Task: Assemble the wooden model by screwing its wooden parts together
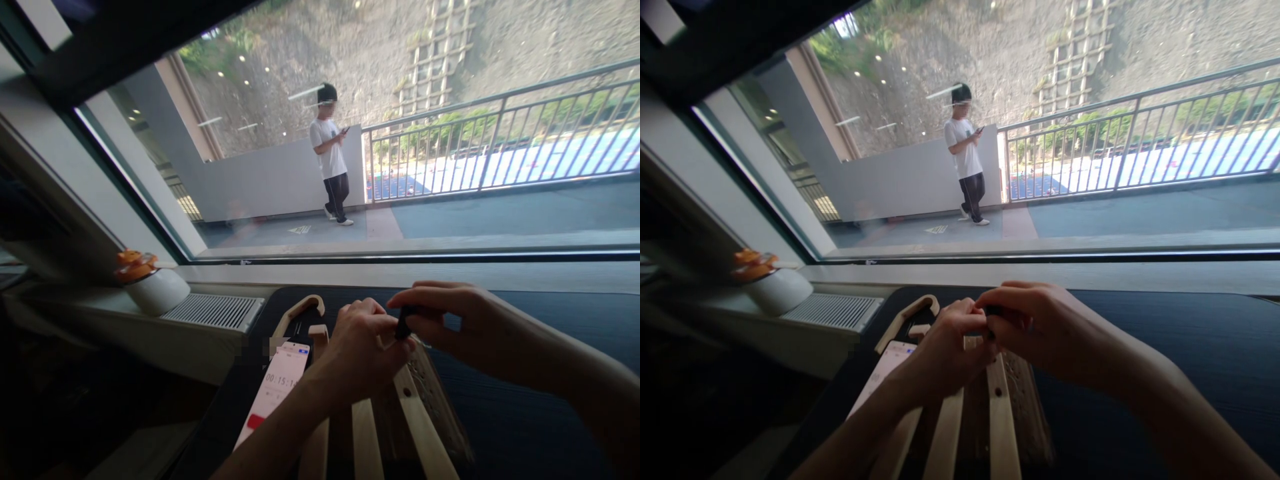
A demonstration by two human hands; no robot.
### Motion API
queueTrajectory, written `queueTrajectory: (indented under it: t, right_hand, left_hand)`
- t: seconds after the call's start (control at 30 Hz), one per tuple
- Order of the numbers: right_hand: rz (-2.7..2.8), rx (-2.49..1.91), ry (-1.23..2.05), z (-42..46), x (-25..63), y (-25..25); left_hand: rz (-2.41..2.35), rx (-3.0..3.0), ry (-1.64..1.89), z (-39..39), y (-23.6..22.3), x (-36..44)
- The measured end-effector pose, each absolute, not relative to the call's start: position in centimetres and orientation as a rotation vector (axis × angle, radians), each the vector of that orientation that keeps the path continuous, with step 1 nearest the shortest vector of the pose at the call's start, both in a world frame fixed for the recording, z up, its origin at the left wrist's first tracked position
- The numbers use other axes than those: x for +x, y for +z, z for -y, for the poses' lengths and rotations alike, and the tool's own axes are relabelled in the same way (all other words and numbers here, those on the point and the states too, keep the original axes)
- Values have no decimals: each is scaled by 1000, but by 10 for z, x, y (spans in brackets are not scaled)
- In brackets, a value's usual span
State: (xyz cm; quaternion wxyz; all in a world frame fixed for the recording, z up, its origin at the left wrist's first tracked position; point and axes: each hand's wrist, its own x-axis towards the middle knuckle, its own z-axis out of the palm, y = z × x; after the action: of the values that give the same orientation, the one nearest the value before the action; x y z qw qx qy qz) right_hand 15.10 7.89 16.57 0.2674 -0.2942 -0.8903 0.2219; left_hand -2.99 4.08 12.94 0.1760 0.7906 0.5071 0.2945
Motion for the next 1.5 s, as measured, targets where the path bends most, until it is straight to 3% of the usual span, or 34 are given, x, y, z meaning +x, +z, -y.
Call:
queueTrajectory:
  t: [0.23, 0.6, 0.87, 1.3, 1.5]
  right_hand:
    - [2383, -842, 675, -79, 151, 166]
    - [2381, -1049, 432, -81, 147, 161]
    - [2414, -832, 726, -78, 153, 167]
    - [2365, -1011, 506, -79, 144, 160]
    - [2388, -847, 674, -75, 145, 165]
  left_hand:
    - [-1450, 2214, 838, -41, 132, -31]
    - [-1443, 2196, 820, -41, 130, -31]
    - [-1419, 2215, 815, -40, 133, -32]
    - [-1441, 2186, 804, -40, 132, -32]
    - [-1434, 2228, 822, -41, 130, -32]
